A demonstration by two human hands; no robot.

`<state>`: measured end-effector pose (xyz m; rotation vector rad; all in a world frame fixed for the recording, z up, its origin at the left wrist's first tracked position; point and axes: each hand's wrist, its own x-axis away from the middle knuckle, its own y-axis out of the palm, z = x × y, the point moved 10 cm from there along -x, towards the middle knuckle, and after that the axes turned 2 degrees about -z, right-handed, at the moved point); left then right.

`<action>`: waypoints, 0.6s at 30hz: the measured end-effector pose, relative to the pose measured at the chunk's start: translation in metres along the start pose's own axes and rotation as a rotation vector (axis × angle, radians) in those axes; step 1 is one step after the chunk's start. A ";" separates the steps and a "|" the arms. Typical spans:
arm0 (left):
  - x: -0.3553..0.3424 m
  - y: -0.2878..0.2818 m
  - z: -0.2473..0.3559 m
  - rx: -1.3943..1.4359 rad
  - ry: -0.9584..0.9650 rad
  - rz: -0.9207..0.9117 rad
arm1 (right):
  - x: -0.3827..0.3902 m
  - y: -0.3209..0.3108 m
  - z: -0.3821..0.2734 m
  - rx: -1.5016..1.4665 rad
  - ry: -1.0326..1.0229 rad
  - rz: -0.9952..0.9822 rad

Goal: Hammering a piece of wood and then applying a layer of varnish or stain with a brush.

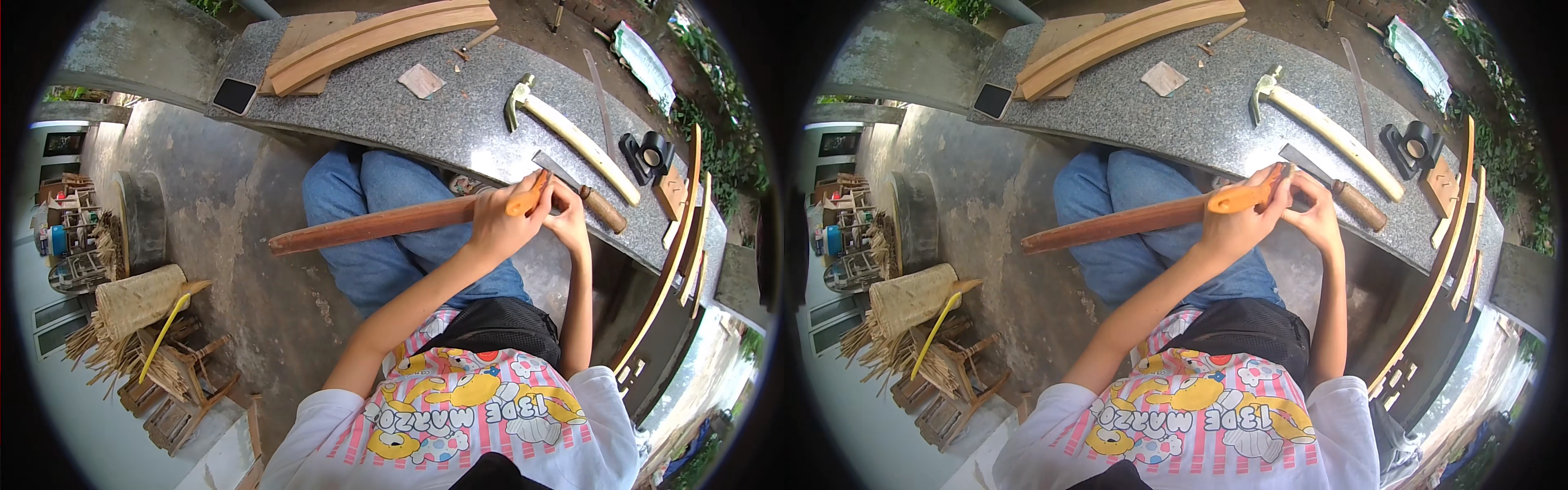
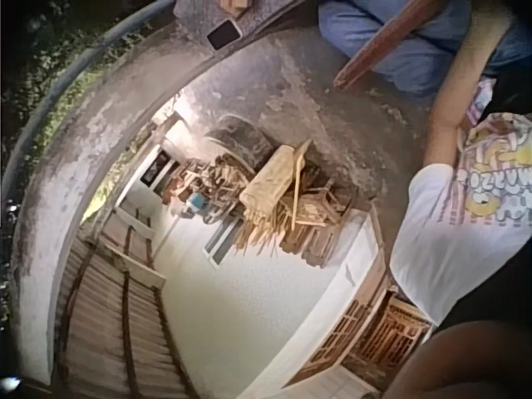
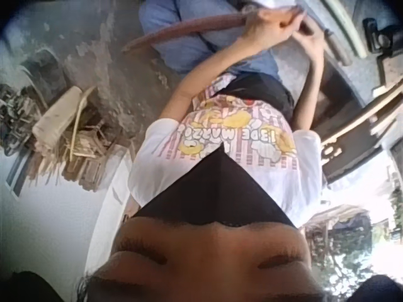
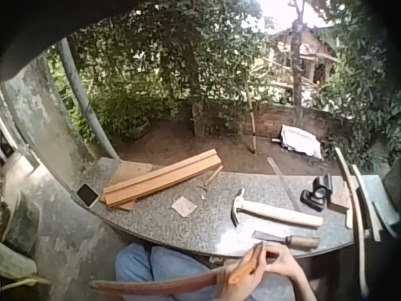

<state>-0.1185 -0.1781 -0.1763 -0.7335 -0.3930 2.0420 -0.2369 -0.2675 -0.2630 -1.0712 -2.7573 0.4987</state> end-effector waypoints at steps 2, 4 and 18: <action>-0.001 0.037 -0.009 0.209 -0.144 -0.133 | 0.007 -0.001 0.027 0.013 0.172 -0.009; 0.002 0.030 -0.009 0.203 -0.137 -0.075 | 0.009 -0.007 0.036 0.088 0.056 0.029; 0.182 -0.320 -0.168 -0.339 -0.521 0.733 | 0.001 0.002 -0.005 -0.010 -0.014 -0.024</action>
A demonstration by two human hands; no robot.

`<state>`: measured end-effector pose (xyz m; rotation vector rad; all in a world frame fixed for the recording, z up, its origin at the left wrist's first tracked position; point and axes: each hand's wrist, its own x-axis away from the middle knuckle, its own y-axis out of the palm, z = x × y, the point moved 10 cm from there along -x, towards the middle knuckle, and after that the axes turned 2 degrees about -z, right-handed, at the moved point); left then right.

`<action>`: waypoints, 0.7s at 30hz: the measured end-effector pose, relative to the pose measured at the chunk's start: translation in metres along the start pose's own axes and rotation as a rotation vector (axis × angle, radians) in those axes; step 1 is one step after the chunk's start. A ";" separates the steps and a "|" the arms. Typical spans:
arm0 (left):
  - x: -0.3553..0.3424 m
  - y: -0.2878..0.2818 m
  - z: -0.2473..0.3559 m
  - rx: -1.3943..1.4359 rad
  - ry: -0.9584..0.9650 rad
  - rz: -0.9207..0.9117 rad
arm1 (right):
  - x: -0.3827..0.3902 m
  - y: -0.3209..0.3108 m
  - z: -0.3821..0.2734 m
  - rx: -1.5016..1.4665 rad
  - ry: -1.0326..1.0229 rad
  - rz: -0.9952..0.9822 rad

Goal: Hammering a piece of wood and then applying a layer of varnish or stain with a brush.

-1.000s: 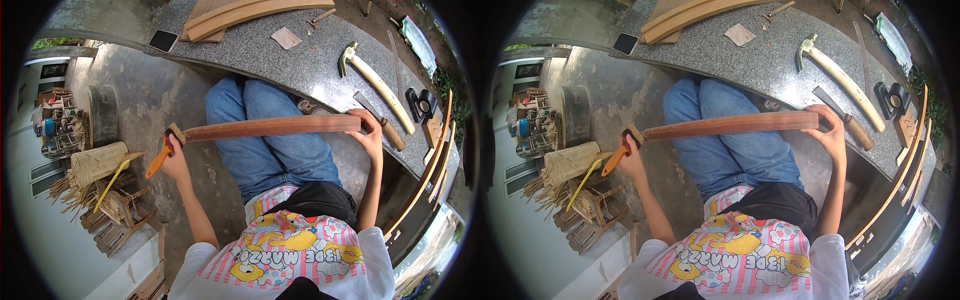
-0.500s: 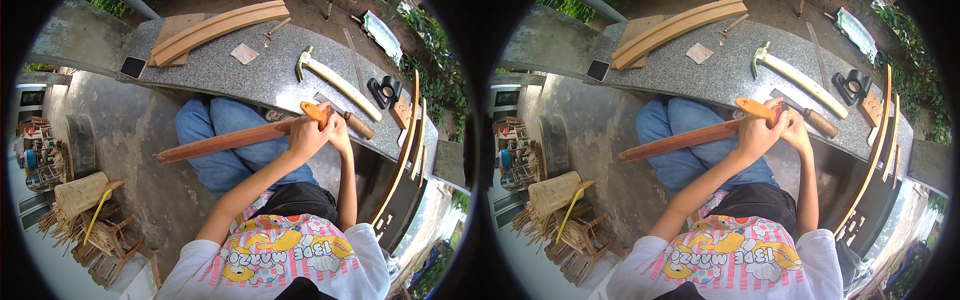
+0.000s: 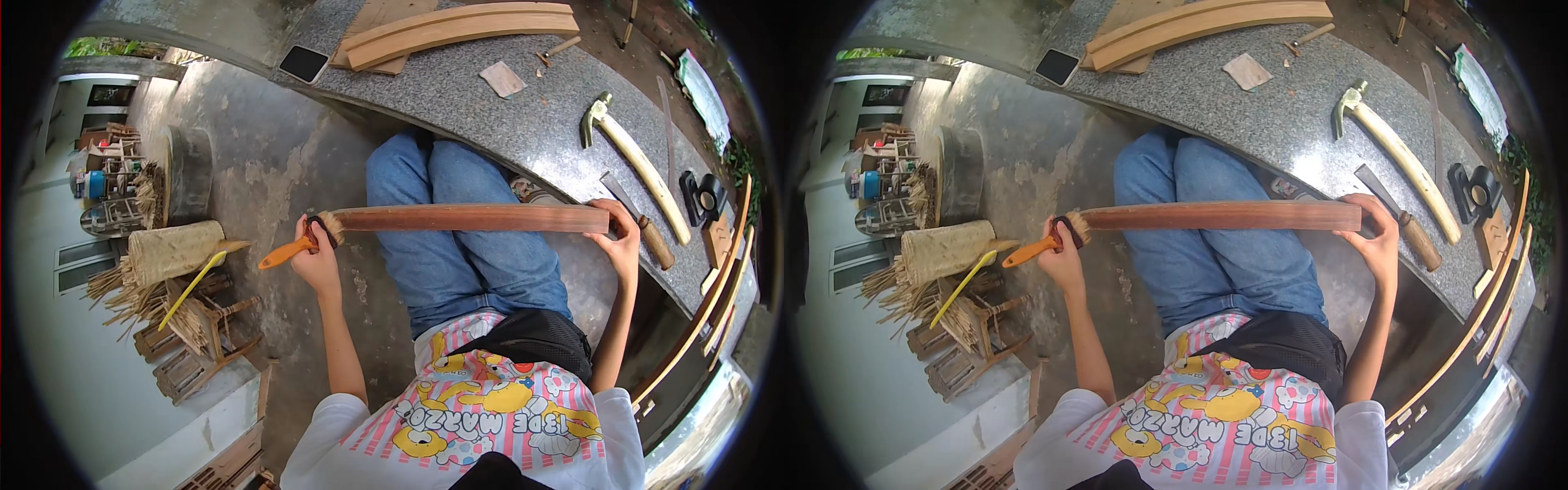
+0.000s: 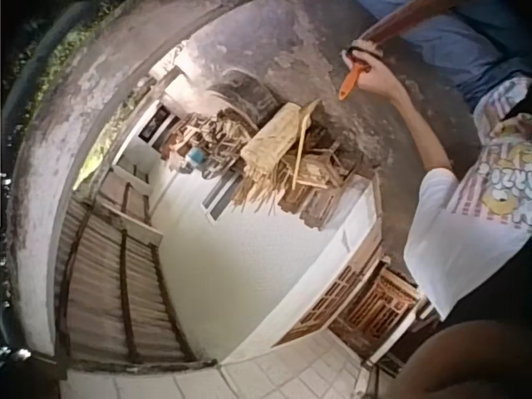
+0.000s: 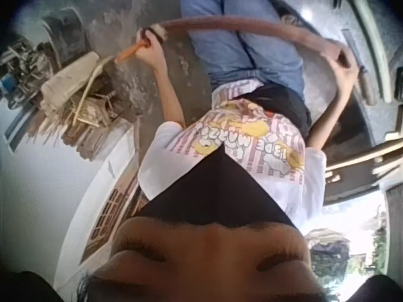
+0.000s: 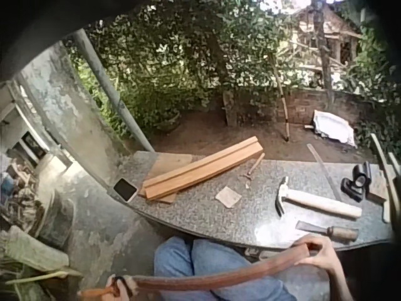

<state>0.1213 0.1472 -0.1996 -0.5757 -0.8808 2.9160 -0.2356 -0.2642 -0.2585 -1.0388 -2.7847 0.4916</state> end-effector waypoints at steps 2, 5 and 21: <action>-0.004 -0.004 0.000 0.005 0.041 0.080 | -0.001 -0.002 0.004 -0.023 0.018 0.013; 0.024 0.063 0.063 -0.088 0.096 -0.187 | -0.001 0.000 0.004 -0.046 0.021 0.023; 0.142 0.210 0.192 0.555 0.233 -0.611 | -0.004 0.009 -0.004 -0.026 -0.011 0.007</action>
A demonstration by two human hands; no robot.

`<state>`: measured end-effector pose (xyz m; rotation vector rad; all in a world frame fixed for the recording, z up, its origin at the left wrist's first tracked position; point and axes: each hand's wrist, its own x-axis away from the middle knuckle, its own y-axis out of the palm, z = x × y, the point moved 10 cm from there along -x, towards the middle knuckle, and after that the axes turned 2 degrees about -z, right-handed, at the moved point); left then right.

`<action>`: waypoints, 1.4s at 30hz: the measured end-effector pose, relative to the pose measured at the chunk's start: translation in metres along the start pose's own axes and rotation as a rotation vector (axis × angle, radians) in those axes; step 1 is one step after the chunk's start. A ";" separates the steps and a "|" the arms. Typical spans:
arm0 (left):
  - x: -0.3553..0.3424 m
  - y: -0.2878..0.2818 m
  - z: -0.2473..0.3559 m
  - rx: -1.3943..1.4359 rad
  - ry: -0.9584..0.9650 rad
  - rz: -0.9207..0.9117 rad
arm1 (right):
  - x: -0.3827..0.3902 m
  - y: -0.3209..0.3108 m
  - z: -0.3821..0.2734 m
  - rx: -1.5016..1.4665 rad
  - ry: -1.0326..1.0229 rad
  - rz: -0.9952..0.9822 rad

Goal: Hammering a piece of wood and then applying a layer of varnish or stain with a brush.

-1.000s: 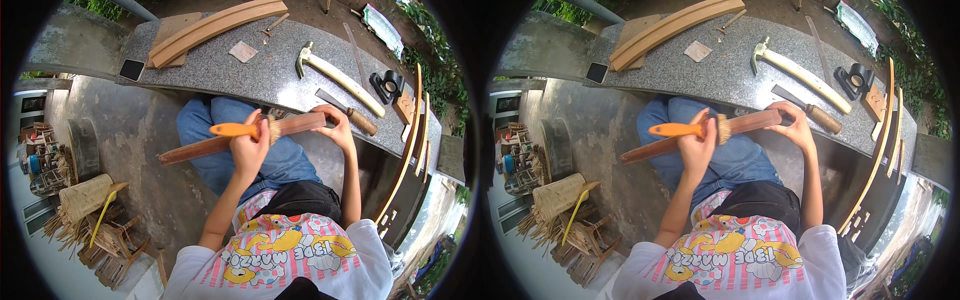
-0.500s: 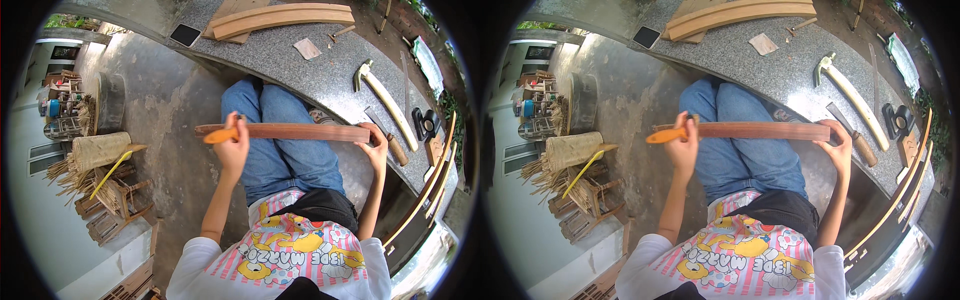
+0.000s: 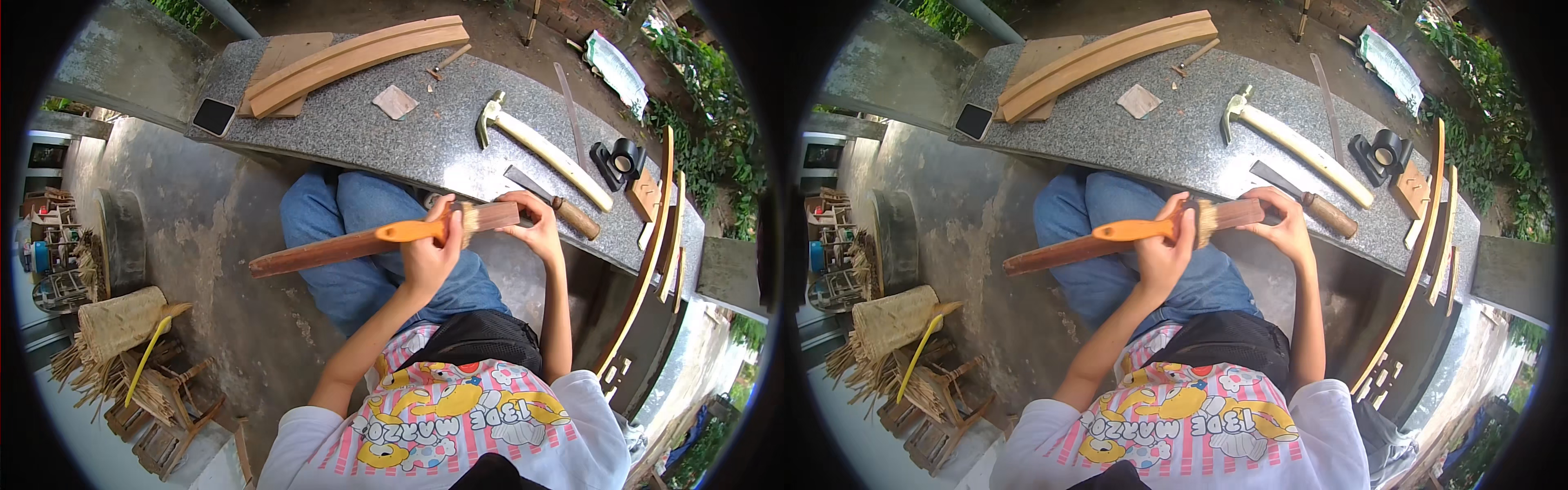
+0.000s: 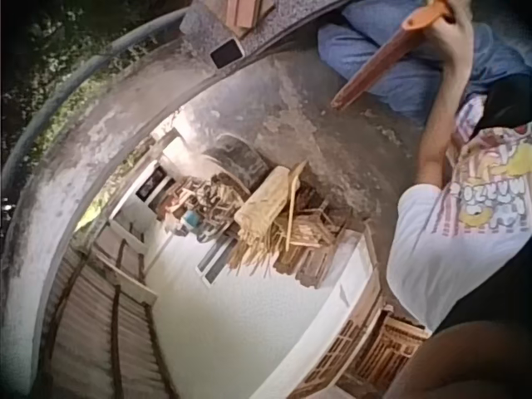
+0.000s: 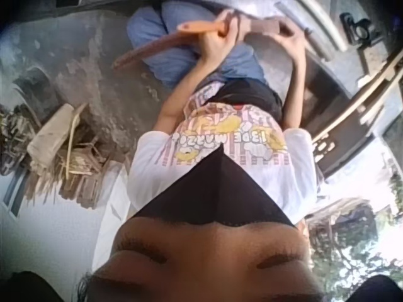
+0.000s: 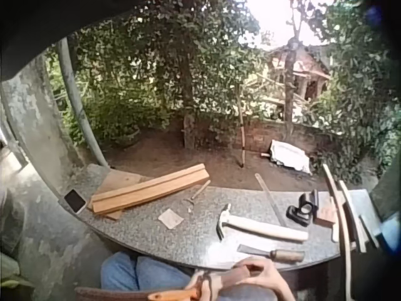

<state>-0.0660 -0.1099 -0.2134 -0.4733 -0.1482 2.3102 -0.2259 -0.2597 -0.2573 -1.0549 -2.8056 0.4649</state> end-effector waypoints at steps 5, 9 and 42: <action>0.032 -0.158 -0.052 0.019 -0.309 0.314 | 0.000 -0.009 -0.002 0.010 0.022 0.028; 0.060 -0.280 -0.070 -0.174 -0.329 0.526 | 0.001 -0.009 0.002 0.014 0.030 0.015; 0.023 -0.138 -0.045 0.116 -0.316 0.256 | 0.000 -0.006 0.002 -0.007 0.025 0.011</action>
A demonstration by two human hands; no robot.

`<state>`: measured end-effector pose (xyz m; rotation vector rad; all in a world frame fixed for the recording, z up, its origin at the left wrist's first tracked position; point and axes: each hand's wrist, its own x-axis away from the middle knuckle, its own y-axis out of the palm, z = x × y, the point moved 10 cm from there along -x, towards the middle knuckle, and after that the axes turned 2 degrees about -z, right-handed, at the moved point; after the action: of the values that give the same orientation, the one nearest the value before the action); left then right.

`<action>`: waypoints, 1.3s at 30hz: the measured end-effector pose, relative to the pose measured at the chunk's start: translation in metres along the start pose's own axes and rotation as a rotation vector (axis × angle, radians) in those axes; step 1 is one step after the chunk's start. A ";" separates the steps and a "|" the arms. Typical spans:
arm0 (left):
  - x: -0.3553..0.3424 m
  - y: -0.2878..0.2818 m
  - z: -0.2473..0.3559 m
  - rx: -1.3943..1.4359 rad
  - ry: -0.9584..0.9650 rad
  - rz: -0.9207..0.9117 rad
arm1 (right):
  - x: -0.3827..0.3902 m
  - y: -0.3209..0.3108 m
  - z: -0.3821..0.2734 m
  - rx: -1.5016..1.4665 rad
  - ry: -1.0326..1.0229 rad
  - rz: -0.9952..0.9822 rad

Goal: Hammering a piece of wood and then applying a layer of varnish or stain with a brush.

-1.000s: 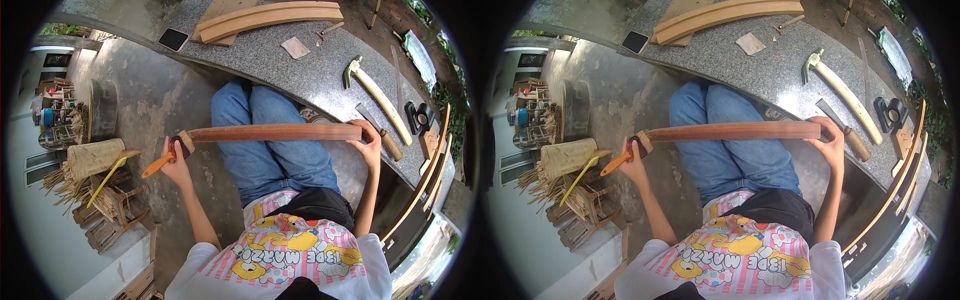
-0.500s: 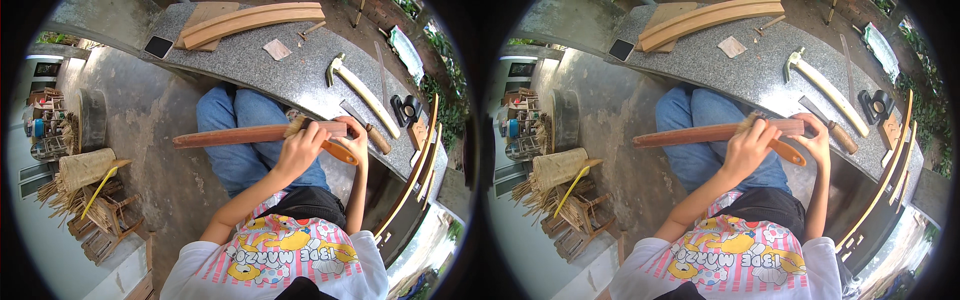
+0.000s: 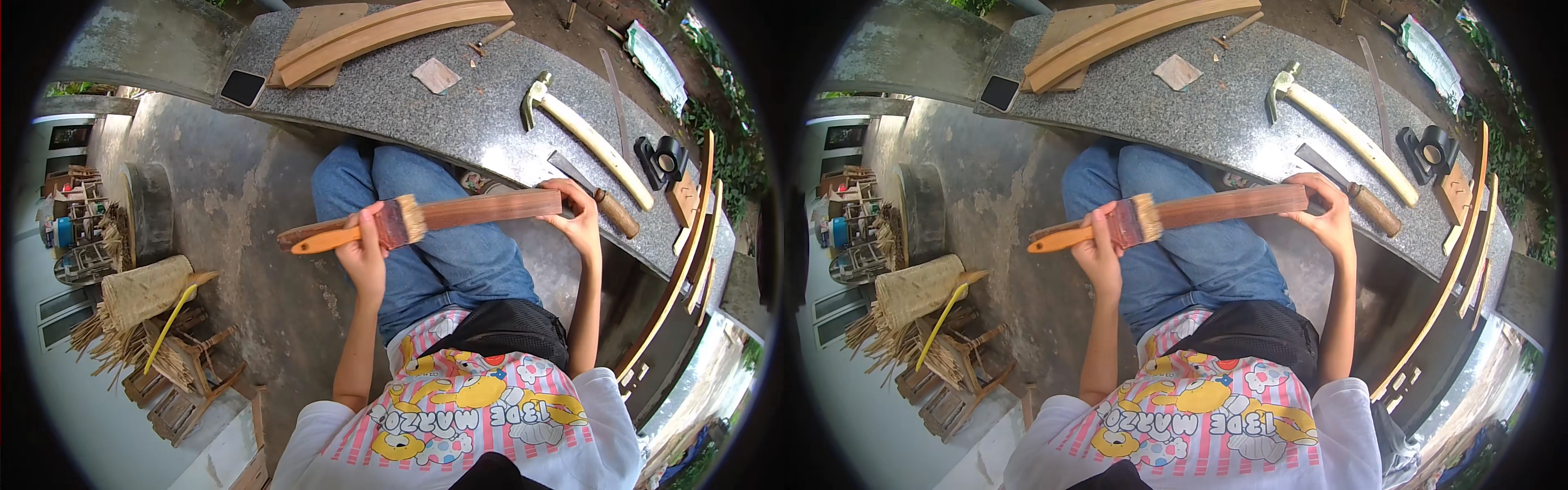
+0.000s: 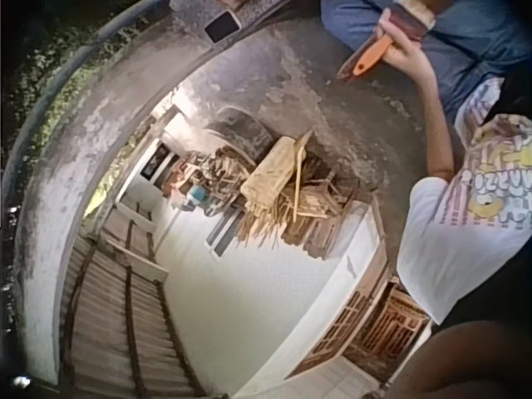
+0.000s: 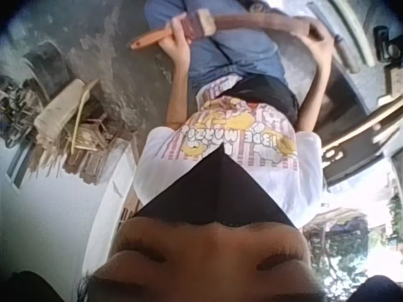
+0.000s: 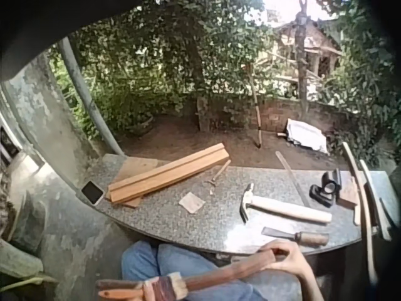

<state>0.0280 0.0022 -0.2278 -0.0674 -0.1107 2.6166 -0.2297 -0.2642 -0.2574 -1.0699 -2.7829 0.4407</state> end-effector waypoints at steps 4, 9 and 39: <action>-0.006 -0.110 -0.014 -0.104 -0.002 0.284 | 0.001 -0.002 0.001 0.019 -0.005 0.002; -0.016 -0.209 0.009 -0.355 0.139 0.506 | 0.001 0.000 0.000 0.021 -0.002 -0.002; -0.011 -0.159 -0.016 -0.093 -0.032 0.260 | 0.001 -0.001 0.000 0.039 0.002 -0.002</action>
<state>0.1175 0.1354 -0.2292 -0.0777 -0.2500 2.8721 -0.2316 -0.2644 -0.2570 -1.0584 -2.7618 0.4907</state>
